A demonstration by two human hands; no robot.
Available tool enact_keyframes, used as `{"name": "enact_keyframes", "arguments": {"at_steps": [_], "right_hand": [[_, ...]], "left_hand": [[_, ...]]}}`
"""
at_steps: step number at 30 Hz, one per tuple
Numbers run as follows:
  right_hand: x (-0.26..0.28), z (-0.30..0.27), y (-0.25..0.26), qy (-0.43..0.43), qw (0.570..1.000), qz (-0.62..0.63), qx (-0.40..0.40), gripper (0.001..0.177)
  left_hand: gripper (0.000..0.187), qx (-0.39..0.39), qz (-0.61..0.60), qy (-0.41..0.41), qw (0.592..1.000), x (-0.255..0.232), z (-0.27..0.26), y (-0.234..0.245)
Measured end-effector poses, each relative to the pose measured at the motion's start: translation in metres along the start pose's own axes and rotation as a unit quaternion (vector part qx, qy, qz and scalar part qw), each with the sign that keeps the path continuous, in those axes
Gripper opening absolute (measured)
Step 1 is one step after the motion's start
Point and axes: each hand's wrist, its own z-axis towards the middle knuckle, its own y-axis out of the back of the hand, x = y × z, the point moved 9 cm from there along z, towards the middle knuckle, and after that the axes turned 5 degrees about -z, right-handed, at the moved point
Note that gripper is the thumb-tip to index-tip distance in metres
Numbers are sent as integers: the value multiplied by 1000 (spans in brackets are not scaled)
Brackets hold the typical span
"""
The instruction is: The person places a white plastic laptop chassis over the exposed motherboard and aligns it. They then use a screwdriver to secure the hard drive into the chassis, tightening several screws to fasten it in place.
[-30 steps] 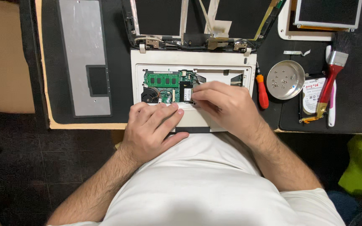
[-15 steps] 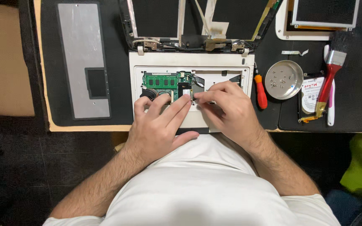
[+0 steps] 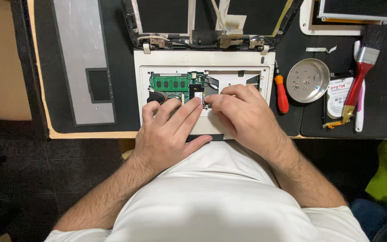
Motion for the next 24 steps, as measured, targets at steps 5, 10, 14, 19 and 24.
{"name": "enact_keyframes", "arguments": {"at_steps": [5,10,14,19,24], "right_hand": [[-10,-5,-5,-56,996,69,-21,25],[-12,-7,-3,-70,993,86,-32,28],[-5,-2,-2,-61,997,45,-13,26],[-5,-3,-6,-50,999,14,-8,25],[-1,0,4,-26,998,40,-45,20]], "left_hand": [[63,6,11,8,1000,0,0,0],[62,15,30,12,999,-2,1,1],[62,22,40,1,999,-5,8,4],[64,18,46,-15,999,-5,14,2],[66,30,59,-20,998,-9,17,1]]}}
